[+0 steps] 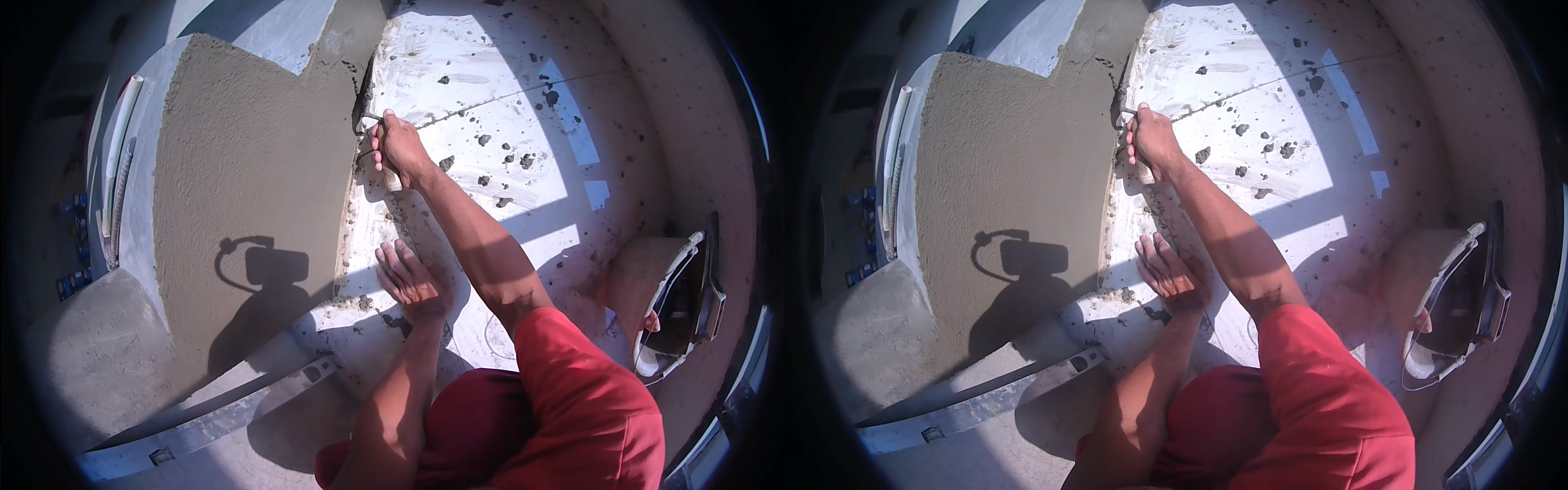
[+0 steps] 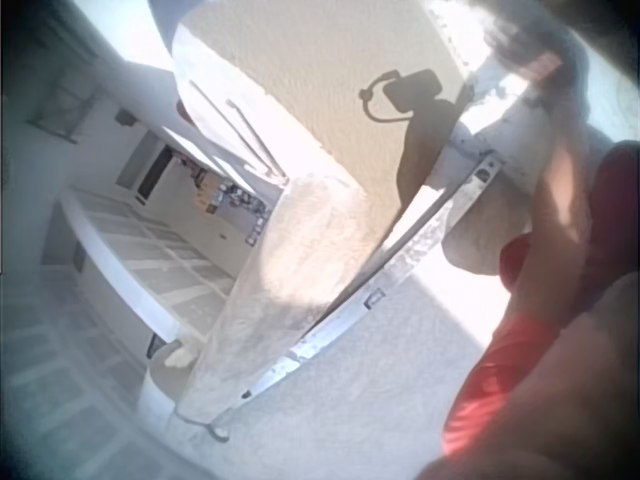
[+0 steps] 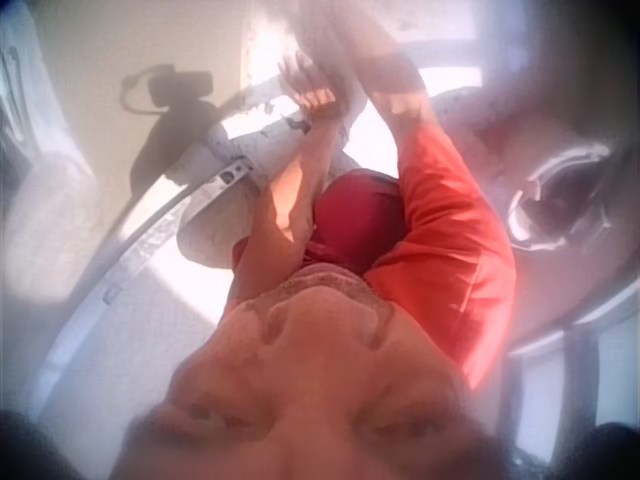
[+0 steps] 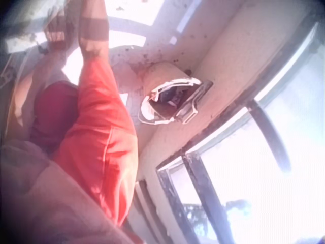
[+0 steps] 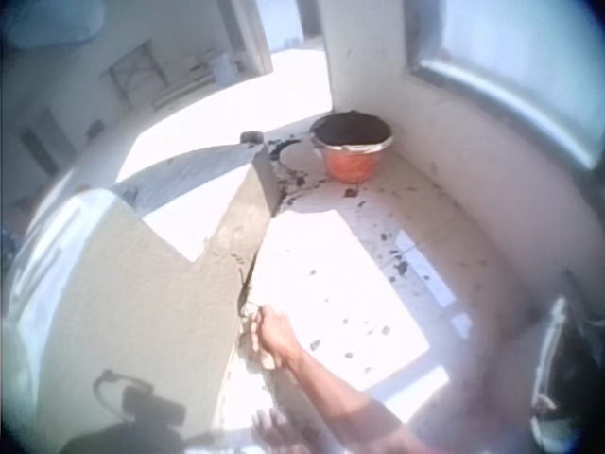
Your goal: The person applies cement to a wall and the side of a step using a trowel, taking mortar from a bucket.
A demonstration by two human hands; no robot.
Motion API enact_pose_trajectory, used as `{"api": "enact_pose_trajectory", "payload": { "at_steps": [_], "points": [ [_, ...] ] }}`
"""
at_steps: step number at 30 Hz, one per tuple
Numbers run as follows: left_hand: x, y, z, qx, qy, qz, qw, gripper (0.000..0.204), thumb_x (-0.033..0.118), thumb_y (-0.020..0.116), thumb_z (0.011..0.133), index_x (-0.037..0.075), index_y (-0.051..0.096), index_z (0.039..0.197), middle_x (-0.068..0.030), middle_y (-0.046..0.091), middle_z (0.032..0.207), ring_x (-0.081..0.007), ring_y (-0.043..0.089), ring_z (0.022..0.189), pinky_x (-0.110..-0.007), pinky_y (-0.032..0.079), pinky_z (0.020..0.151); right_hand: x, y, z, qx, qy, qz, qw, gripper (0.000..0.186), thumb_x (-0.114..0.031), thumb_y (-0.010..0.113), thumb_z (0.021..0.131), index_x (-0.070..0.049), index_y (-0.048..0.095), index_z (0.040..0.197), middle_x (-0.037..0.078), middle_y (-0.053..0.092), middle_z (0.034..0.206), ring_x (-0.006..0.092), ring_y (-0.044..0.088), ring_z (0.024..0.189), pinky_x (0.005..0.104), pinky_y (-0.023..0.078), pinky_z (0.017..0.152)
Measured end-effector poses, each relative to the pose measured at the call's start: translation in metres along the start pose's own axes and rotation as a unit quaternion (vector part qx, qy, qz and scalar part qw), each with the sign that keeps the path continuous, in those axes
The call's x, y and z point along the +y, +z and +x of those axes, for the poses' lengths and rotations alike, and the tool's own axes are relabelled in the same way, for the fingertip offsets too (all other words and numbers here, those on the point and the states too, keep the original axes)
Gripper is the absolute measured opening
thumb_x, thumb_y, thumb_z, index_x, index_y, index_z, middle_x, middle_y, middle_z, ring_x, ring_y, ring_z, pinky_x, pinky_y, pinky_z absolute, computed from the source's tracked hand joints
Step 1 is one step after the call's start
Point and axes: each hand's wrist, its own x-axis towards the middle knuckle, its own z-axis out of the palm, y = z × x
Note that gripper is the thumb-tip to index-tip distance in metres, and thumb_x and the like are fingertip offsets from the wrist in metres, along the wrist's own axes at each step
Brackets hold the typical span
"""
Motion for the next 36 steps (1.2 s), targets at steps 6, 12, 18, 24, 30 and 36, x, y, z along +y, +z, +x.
{"api": "enact_pose_trajectory", "payload": {
  "at_steps": [6, 12, 18, 24, 30, 36],
  "points": [
    [0.008, -0.003, 0.000, -0.025, 0.005, -0.007, 1.000, 0.070, 0.027, 0.050, 0.106, -0.012, 0.030, 0.161, -0.0360, 0.026, 0.167, -0.0517, 0.021, 0.161, -0.062, 0.015, 0.131, 0.009, 0.009, -0.015, 0.016, -0.019, -0.046, 0.999, 0.050, -0.041, 0.035, 0.118, -0.002, 0.055, 0.095, 0.006, 0.054, 0.071, 0.0173, 0.052, 0.054, 0.0360, 0.049, 0.049],
    [-0.002, 0.003, -0.004, -0.021, -0.011, 0.027, 0.999, 0.066, 0.027, 0.047, 0.106, -0.011, 0.035, 0.159, -0.0367, 0.031, 0.165, -0.0514, 0.024, 0.160, -0.062, 0.017, 0.130, 0.023, 0.006, -0.076, -0.037, 0.046, -0.098, 0.993, 0.051, -0.041, 0.035, 0.119, -0.002, 0.054, 0.092, 0.007, 0.053, 0.070, 0.0177, 0.054, 0.051, 0.0355, 0.048, 0.046],
    [0.001, 0.001, 0.000, -0.001, 0.005, -0.007, 1.000, 0.065, 0.027, 0.046, 0.107, -0.011, 0.037, 0.158, -0.0370, 0.033, 0.163, -0.0527, 0.026, 0.159, -0.062, 0.018, 0.130, 0.002, -0.006, -0.038, 0.024, -0.061, -0.165, 0.984, 0.053, -0.040, 0.035, 0.119, -0.002, 0.054, 0.087, 0.009, 0.055, 0.066, 0.0206, 0.057, 0.050, 0.0389, 0.050, 0.047],
    [0.000, 0.003, -0.001, 0.028, 0.057, 0.007, 0.998, 0.068, 0.022, 0.054, 0.105, -0.012, 0.031, 0.159, -0.0399, 0.026, 0.167, -0.0535, 0.024, 0.159, -0.066, 0.019, 0.129, 0.002, 0.011, -0.012, 0.010, -0.054, -0.070, 0.996, 0.053, -0.040, 0.034, 0.119, -0.002, 0.052, 0.088, 0.008, 0.054, 0.071, 0.0190, 0.055, 0.052, 0.0382, 0.049, 0.047],
    [0.000, -0.004, -0.002, -0.058, -0.012, -0.012, 0.998, 0.077, 0.032, 0.051, 0.107, -0.011, 0.023, 0.164, -0.0403, 0.022, 0.168, -0.0539, 0.016, 0.162, -0.066, 0.012, 0.130, 0.022, 0.029, -0.030, 0.005, -0.119, -0.133, 0.984, 0.051, -0.040, 0.035, 0.119, -0.002, 0.052, 0.090, 0.008, 0.055, 0.069, 0.0189, 0.056, 0.050, 0.0366, 0.049, 0.046],
    [0.002, -0.002, -0.005, -0.098, 0.033, 0.009, 0.995, 0.091, 0.046, 0.060, 0.101, -0.009, 0.026, 0.164, -0.0334, 0.025, 0.171, -0.0505, 0.014, 0.164, -0.064, 0.009, 0.131, 0.048, 0.031, -0.039, 0.041, -0.203, -0.211, 0.955, 0.050, -0.040, 0.039, 0.118, 0.000, 0.051, 0.092, 0.010, 0.056, 0.063, 0.0204, 0.060, 0.048, 0.0381, 0.050, 0.047]
  ]
}}
